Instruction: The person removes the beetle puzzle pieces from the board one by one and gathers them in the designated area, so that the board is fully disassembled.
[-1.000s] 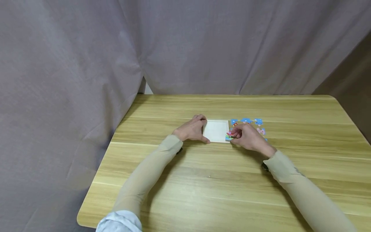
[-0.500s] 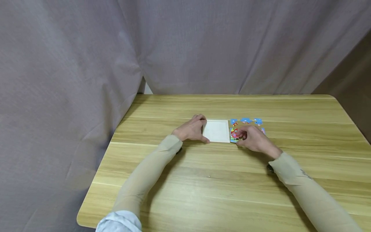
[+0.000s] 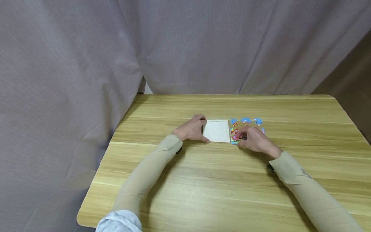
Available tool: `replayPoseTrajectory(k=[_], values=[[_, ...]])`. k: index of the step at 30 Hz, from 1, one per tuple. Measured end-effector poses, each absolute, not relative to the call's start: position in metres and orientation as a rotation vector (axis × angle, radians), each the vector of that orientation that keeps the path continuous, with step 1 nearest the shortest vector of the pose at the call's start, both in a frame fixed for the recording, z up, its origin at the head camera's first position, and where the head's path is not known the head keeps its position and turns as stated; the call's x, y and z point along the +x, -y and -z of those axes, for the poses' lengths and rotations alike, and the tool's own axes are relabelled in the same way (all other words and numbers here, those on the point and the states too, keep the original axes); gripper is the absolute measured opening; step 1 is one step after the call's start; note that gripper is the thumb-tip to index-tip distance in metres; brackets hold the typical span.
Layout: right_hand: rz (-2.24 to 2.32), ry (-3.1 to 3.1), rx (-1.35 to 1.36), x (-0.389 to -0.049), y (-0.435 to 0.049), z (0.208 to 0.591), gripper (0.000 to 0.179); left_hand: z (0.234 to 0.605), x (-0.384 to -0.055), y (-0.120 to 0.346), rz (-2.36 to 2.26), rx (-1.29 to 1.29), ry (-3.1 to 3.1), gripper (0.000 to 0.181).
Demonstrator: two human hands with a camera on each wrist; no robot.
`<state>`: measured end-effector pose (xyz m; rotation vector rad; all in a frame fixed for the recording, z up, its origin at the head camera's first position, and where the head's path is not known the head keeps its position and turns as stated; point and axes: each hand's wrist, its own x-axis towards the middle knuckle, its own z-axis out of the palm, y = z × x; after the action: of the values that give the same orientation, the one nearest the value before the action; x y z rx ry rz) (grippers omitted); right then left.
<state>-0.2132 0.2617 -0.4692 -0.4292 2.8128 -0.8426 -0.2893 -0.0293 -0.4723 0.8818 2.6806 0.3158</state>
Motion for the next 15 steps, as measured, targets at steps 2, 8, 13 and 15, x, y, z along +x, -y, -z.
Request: replayPoseTrajectory(k=[2,8,13,15], values=[[0.834,-2.806,-0.429,-0.214,-0.262,0.4697,0.024,0.4724,-0.2893,0.0293,-0.318,0.885,-2.685,0.098],[0.818,-2.787,-0.44,-0.2167,-0.2634,0.47,0.026,0.4722,-0.2895,0.0295,-0.33,0.882,-2.688,0.1],[0.815,-2.781,-0.432,-0.2172,-0.2644,0.4684,0.028,0.471,-0.2906,0.0298,-0.327,0.89,-2.689,0.101],[0.816,-2.778,-0.429,-0.2177,-0.2644,0.4674,0.029,0.4703,-0.291,0.0299,-0.328,0.893,-2.69,0.101]])
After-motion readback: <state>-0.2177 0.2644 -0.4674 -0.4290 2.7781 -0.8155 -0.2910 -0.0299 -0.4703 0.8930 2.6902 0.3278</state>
